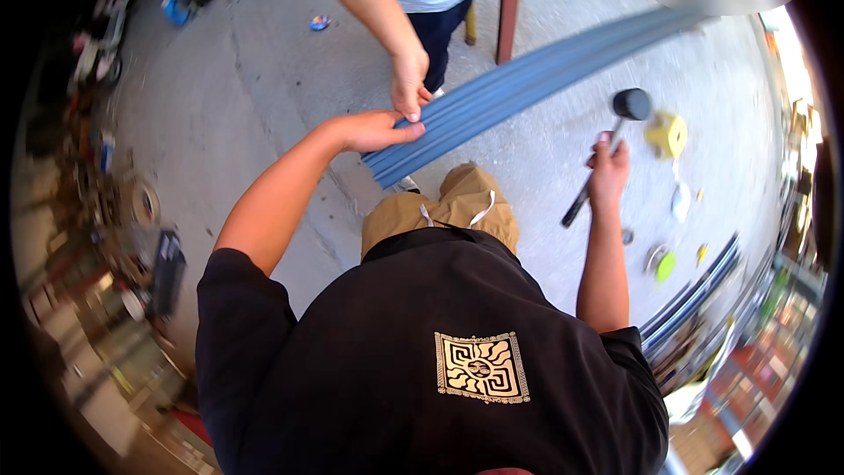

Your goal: The person uses a rubber mallet to tap and align multiple long aluminum window frame profiles. They repeatedly strike the ends and sides of the profiles to ensure they fit together properly. Another person assists by holding and handing over the profiles during the process.

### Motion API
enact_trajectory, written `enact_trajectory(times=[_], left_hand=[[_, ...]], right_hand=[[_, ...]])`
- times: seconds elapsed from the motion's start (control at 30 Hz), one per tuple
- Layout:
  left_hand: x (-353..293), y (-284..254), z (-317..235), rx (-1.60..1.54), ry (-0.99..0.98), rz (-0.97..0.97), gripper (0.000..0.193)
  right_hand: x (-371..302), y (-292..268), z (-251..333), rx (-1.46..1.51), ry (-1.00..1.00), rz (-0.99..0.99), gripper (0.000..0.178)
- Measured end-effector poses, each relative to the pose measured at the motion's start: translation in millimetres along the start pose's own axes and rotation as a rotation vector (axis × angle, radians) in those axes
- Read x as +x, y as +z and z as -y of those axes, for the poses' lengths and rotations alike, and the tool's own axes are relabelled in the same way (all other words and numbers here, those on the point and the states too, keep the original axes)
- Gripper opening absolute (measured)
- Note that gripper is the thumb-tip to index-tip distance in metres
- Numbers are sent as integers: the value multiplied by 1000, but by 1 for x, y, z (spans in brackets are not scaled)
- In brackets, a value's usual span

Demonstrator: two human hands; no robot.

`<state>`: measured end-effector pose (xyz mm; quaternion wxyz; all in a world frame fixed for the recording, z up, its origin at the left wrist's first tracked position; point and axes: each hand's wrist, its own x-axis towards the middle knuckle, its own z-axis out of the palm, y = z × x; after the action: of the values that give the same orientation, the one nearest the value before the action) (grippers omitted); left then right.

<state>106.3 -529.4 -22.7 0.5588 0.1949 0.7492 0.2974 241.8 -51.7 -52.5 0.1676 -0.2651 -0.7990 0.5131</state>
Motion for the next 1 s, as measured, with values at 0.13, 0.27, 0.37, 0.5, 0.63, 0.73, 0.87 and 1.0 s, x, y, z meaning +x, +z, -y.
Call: enact_trajectory(times=[0.13,0.27,0.37,0.5,0.63,0.73,0.87,1.0], left_hand=[[1,-6,-7,106,-5,14,90],[4,-4,-10,75,-73,-40,99],[10,-15,-1,15,-106,-63,110],[13,-18,7,-4,-72,-168,107],[17,-26,4,-45,-125,-186,103],[12,-20,2,-34,-78,-55,92],[15,-21,6,-74,67,6,68],[12,-9,-8,-88,54,-60,55]], right_hand=[[-121,30,-15,209,306,94,25],[-190,49,-15,267,462,149,30],[-227,61,-2,298,491,194,38],[-239,77,25,378,542,256,45],[-252,107,26,565,611,319,44],[-274,152,22,693,645,237,45],[-300,211,38,1001,601,78,54],[-335,270,60,1119,514,-66,55]])
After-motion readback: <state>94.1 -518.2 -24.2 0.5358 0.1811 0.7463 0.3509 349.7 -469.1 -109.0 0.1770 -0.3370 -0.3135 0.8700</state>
